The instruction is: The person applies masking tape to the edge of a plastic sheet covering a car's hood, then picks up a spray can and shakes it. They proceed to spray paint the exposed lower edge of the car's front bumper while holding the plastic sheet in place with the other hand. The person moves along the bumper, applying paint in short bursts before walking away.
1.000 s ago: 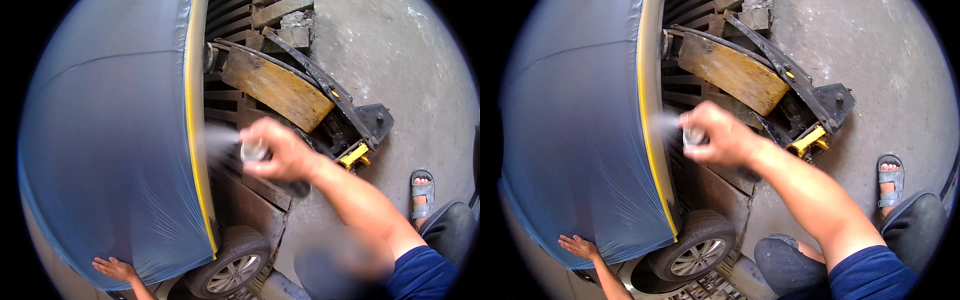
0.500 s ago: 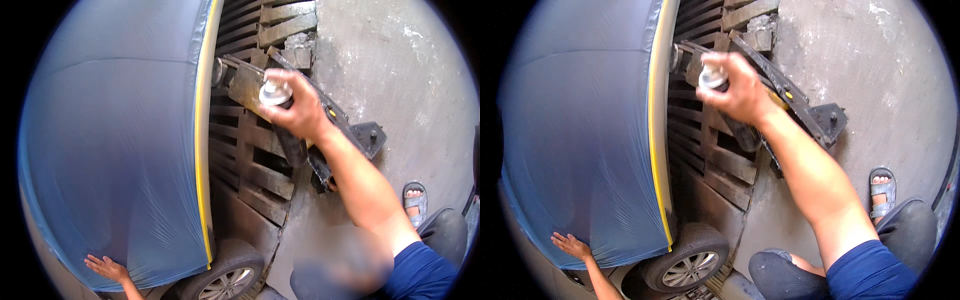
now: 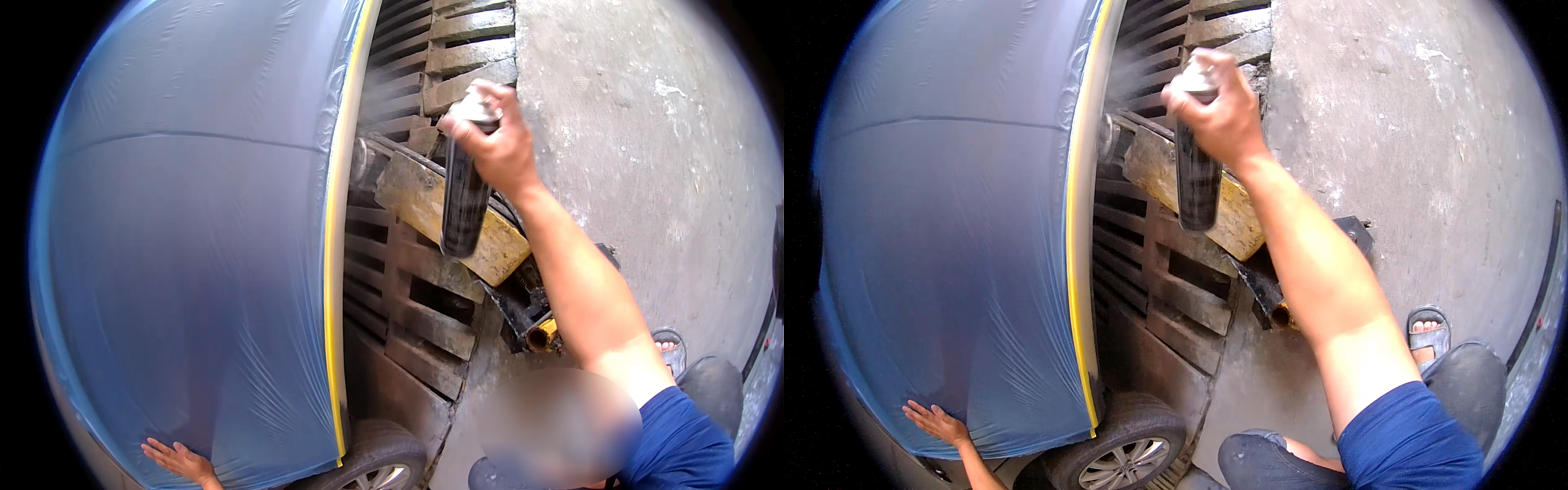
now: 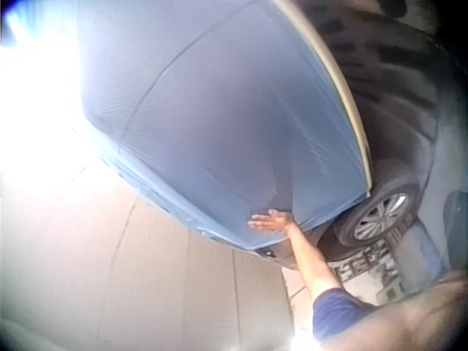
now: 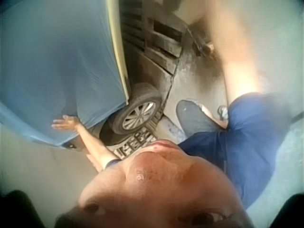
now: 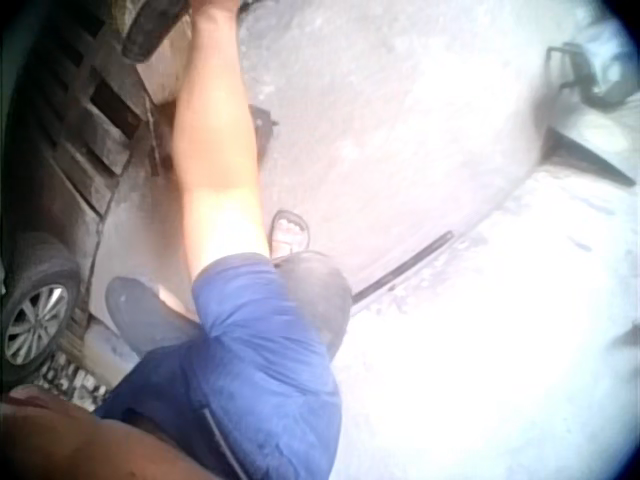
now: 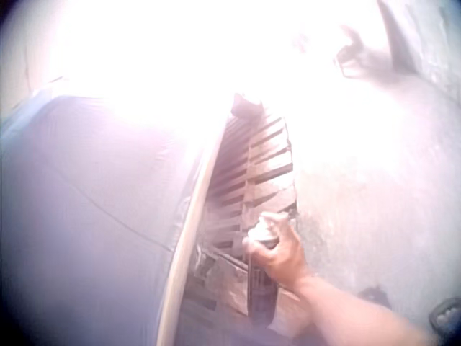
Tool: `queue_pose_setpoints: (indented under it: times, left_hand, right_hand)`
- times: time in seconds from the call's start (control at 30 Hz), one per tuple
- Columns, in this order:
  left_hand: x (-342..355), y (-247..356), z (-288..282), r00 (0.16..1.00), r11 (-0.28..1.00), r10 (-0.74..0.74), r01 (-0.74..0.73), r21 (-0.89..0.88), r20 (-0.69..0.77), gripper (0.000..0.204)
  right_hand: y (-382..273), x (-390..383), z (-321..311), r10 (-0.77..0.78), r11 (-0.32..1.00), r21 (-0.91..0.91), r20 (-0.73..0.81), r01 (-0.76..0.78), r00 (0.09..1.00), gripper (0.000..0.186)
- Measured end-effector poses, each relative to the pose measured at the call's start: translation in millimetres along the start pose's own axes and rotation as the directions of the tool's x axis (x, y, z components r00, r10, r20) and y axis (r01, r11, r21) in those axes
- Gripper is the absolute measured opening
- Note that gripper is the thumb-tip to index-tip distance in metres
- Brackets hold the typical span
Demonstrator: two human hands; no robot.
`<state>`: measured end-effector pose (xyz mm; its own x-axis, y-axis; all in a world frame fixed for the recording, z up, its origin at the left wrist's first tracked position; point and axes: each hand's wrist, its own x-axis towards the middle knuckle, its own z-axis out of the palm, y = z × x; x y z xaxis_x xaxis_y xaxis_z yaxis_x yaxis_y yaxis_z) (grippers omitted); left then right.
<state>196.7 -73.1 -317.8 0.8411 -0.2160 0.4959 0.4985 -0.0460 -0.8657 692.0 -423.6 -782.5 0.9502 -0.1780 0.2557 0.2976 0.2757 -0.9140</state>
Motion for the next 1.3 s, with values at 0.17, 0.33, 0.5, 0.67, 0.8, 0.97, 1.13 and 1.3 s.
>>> queue_pose_setpoints:
  times: [0.17,0.33,0.5,0.67,0.8,0.97,1.13,1.3]
  left_hand:
    - [0.4,-2.0,-2.5,1.000,1.000,-0.006,0.006,-0.014,0.015,0.059]
    - [3.6,-0.1,-3.3,1.000,1.000,0.006,-0.006,-0.015,0.009,0.060]
    - [9.3,4.4,-6.6,0.999,0.999,0.034,-0.034,-0.009,-0.037,0.060]
    - [-9.7,-11.4,-24.4,0.996,1.000,0.009,-0.011,0.028,0.094,0.061]
    - [-85.5,-60.5,-15.6,0.982,0.981,-0.186,0.183,0.064,0.037,0.062]
    - [-149.4,-81.1,-9.4,0.916,0.953,-0.267,0.296,-0.058,0.298,0.064]
    - [-169.6,-86.4,-12.5,0.905,0.947,-0.313,0.321,0.020,0.288,0.067]
    - [-165.1,-78.9,-13.9,0.970,0.977,-0.204,0.194,0.084,0.133,0.066]
  right_hand:
    - [3.0,5.5,-10.6,-0.150,0.985,-0.101,-0.087,0.141,0.985,0.055]
    - [-2.9,-43.8,-15.9,-0.149,0.986,-0.055,0.103,0.155,0.983,0.059]
    - [-18.9,-114.2,-12.3,-0.201,0.979,-0.001,0.159,0.204,0.967,0.054]
    - [-45.9,-179.7,-10.0,-0.080,0.996,0.054,0.318,0.066,0.945,0.056]
    - [-42.7,-199.6,-4.6,-0.064,0.996,0.084,0.325,0.038,0.944,0.059]
    - [-56.5,-192.4,-18.5,-0.025,0.995,0.102,0.263,-0.002,0.964,0.055]
    - [-57.8,-217.7,7.7,-0.189,0.981,0.084,0.266,0.173,0.945,0.053]
    - [-70.7,-286.2,20.2,-0.186,0.972,0.226,0.543,0.071,0.819,0.058]
